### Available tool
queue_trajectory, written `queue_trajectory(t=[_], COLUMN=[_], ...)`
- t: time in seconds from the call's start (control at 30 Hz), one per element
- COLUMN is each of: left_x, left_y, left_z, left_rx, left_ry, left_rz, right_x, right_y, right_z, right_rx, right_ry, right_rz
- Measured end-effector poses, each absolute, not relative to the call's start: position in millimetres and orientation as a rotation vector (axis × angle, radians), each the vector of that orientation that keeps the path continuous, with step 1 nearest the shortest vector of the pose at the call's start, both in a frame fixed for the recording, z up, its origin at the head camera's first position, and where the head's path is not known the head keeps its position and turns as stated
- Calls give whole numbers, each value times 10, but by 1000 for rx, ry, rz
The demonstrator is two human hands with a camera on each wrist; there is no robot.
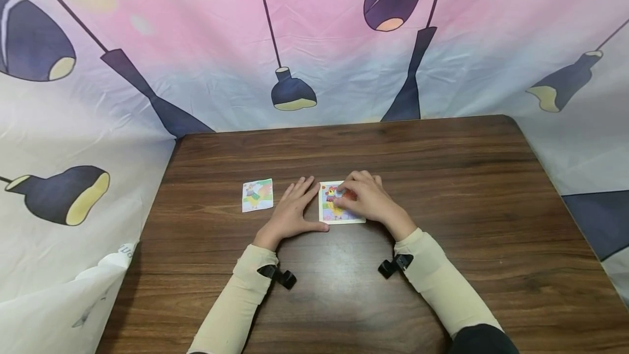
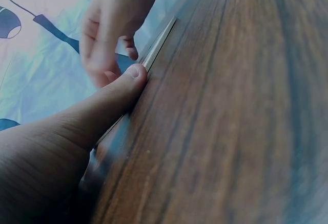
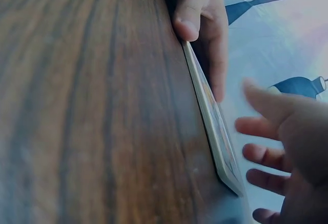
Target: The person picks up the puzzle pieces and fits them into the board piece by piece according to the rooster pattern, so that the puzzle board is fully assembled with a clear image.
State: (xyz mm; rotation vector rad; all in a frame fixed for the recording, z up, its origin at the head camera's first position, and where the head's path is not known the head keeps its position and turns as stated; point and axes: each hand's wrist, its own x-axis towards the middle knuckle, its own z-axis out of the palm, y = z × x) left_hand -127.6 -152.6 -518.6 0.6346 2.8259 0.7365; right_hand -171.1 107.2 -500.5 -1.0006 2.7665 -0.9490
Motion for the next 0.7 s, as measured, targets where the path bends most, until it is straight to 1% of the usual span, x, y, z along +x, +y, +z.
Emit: queue_trajectory(t=[0.23, 0.4, 0.6, 0.7], left_x=[-1336, -1463, -1455, -1420], left_y=[-1537, -1559, -1599, -1636], left_z=[-5186, -5226, -5328, -5327], left_rx=[643, 633, 623, 645], left_ry=[2827, 2837, 2840, 2837], left_rz=[737, 843, 817, 782], right_x=[-1714, -1788, -1729, -1713], right_y=[1175, 1351, 1628, 1726], right_z=[-4950, -4942, -5016, -5003], right_rx=[-1095, -1066, -891, -866], right_ry=[2794, 2853, 2919, 2917], right_rz=[-970, -1106, -896, -741])
